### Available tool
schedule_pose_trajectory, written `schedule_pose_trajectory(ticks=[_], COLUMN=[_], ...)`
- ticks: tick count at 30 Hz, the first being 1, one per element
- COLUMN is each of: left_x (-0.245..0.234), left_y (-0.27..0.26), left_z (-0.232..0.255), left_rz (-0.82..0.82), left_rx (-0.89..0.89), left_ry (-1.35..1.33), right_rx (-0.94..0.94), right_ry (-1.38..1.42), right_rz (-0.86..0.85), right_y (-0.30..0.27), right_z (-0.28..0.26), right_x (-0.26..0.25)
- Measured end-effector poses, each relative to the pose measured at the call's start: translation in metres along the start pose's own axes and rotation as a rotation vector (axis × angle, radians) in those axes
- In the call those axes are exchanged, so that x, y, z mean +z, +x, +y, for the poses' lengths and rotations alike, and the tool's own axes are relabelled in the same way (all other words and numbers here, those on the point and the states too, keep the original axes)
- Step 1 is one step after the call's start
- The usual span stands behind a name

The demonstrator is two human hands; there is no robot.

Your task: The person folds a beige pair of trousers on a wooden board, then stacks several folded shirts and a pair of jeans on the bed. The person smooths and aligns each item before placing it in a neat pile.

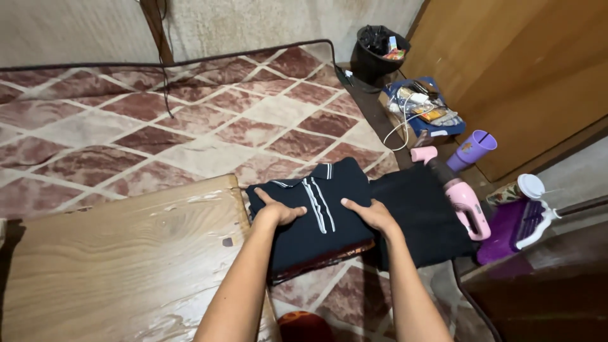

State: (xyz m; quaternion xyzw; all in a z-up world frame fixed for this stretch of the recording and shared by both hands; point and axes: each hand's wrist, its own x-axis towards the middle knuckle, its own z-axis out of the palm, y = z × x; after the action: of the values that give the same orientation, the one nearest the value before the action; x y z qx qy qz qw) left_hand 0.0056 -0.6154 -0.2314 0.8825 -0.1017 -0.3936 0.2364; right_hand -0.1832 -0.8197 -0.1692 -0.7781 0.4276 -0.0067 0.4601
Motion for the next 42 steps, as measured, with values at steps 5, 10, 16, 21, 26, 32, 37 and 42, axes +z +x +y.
schedule_pose_trajectory(ticks=[5,10,16,21,26,32,37,42], left_x=[-0.009,-0.016,-0.008,-0.006,-0.016,-0.026,-0.032,-0.032], left_y=[0.010,0.011,0.027,0.029,-0.013,-0.081,-0.099,-0.098], left_z=[-0.008,-0.010,-0.008,-0.008,0.000,0.013,0.023,0.019], left_rz=[0.065,0.101,0.060,0.056,0.103,0.197,0.316,0.378], left_rx=[0.009,0.015,-0.047,-0.038,-0.070,-0.148,-0.074,-0.026], left_ry=[0.021,0.062,-0.014,-0.017,-0.097,0.079,0.247,0.092], right_rx=[0.033,0.111,0.061,0.086,0.145,-0.001,-0.053,-0.017], right_ry=[0.034,0.015,-0.028,-0.381,-0.469,-0.557,-0.658,-0.537], right_rz=[-0.032,-0.086,-0.023,0.054,0.143,0.295,0.439,0.377], right_y=[0.000,0.010,0.015,0.004,-0.010,-0.038,-0.054,-0.027], right_z=[-0.009,-0.004,0.001,-0.012,-0.026,-0.040,-0.051,-0.033], right_x=[-0.010,-0.023,-0.015,-0.014,-0.013,-0.004,0.005,0.001])
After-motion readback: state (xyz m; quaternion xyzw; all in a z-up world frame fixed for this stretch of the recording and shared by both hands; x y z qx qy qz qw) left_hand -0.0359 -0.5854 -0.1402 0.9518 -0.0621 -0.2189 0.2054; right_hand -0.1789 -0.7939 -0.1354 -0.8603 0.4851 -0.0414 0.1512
